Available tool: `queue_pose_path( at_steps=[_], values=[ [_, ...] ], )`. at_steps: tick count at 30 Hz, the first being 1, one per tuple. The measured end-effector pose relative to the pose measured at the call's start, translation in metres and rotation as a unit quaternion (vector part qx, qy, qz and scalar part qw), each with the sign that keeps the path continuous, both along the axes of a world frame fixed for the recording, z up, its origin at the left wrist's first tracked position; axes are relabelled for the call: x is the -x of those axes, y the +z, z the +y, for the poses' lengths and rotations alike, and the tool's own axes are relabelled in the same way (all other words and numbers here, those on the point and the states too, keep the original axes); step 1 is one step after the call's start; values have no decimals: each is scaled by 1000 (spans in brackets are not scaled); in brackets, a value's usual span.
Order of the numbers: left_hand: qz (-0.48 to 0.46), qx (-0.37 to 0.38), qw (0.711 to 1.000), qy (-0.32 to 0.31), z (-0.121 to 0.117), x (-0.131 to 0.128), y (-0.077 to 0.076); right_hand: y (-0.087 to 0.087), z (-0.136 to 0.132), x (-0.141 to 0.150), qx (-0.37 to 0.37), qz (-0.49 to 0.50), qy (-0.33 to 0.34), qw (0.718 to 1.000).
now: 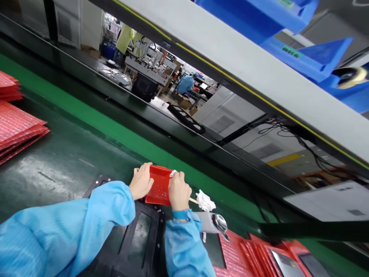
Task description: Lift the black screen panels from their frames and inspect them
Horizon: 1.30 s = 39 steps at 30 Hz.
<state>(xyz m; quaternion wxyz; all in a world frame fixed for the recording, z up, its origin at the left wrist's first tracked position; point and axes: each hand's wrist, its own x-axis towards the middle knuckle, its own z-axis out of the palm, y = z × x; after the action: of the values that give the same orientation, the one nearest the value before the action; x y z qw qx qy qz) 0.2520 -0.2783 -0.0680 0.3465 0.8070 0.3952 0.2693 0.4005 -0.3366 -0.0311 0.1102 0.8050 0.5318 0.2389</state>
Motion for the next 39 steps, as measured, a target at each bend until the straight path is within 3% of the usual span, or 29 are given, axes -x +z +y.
queue_pose_path(
  at_steps=[3,9,14,19,23,28,33,39],
  values=[
    [1,2,1000,-1,1,0,-1,-6,12,-3,-40,21,3,999],
    [2,5,1000,9,-1,-4,-2,-10,-2,-12,-57,65,69,994],
    [6,2,1000,7,-2,-4,-2,-14,-1,-8,-96,75,55,991],
    [10,2,1000,12,-2,-4,-1,-18,1,-1,-91,97,89,987],
    [11,-3,1000,12,-2,-5,-1,-16,1,1,-115,94,58,987],
    [13,-7,1000,14,-3,-5,-2,-16,4,9,-89,106,96,986],
    [15,-11,1000,12,-3,-4,0,-9,4,1,-99,95,68,988],
    [20,-16,1000,14,-2,-4,-3,3,1,-18,-53,115,161,979]
  ],
)
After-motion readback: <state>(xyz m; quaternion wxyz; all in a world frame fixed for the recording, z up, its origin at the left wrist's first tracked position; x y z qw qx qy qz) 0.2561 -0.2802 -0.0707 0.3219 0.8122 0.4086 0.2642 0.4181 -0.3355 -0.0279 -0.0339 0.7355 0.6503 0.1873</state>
